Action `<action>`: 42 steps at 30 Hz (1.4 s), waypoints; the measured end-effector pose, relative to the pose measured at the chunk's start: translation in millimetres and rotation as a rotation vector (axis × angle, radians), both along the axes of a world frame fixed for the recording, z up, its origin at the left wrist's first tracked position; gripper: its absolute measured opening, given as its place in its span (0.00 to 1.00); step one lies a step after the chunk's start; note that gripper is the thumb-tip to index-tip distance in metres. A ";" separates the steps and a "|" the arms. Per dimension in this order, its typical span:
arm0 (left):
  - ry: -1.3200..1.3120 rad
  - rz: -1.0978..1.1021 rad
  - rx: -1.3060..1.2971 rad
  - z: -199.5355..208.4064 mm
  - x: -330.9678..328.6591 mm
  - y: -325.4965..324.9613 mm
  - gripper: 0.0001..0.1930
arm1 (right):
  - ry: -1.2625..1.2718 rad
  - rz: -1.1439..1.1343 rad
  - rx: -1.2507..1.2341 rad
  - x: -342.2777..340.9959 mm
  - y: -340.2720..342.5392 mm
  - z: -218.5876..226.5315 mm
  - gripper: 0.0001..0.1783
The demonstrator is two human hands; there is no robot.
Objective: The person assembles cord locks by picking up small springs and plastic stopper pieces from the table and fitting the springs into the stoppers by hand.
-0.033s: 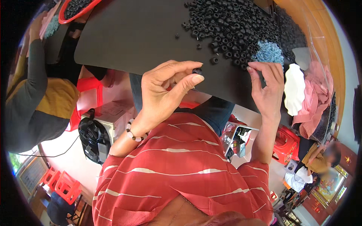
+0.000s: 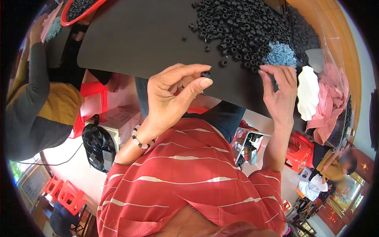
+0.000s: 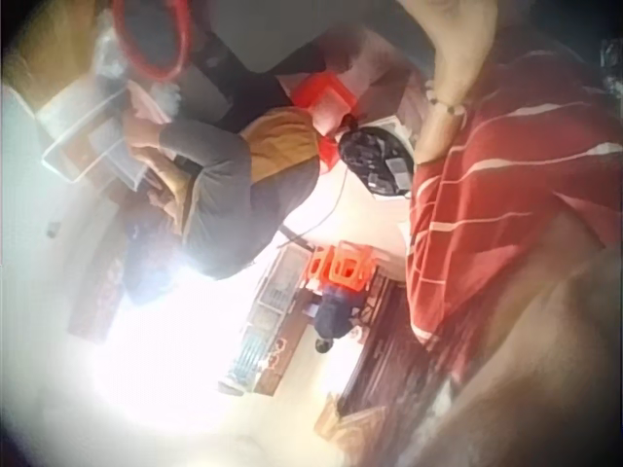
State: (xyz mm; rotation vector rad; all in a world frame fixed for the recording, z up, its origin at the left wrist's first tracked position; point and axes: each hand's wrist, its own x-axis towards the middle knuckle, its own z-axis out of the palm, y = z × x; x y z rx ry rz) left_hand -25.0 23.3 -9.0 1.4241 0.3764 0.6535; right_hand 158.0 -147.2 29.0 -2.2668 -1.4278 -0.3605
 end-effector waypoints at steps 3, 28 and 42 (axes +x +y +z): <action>0.020 -0.006 -0.066 2.0 0.4 -4.9 0.11 | -0.011 -0.034 -0.010 -0.1 -6.6 -0.8 0.06; 0.090 -0.084 0.003 -1.5 8.5 -15.4 0.10 | -0.058 0.049 -0.351 28.7 46.0 17.4 0.04; 0.108 -0.095 0.000 1.6 10.0 -14.2 0.10 | 0.024 0.042 -0.244 29.7 41.6 7.9 0.04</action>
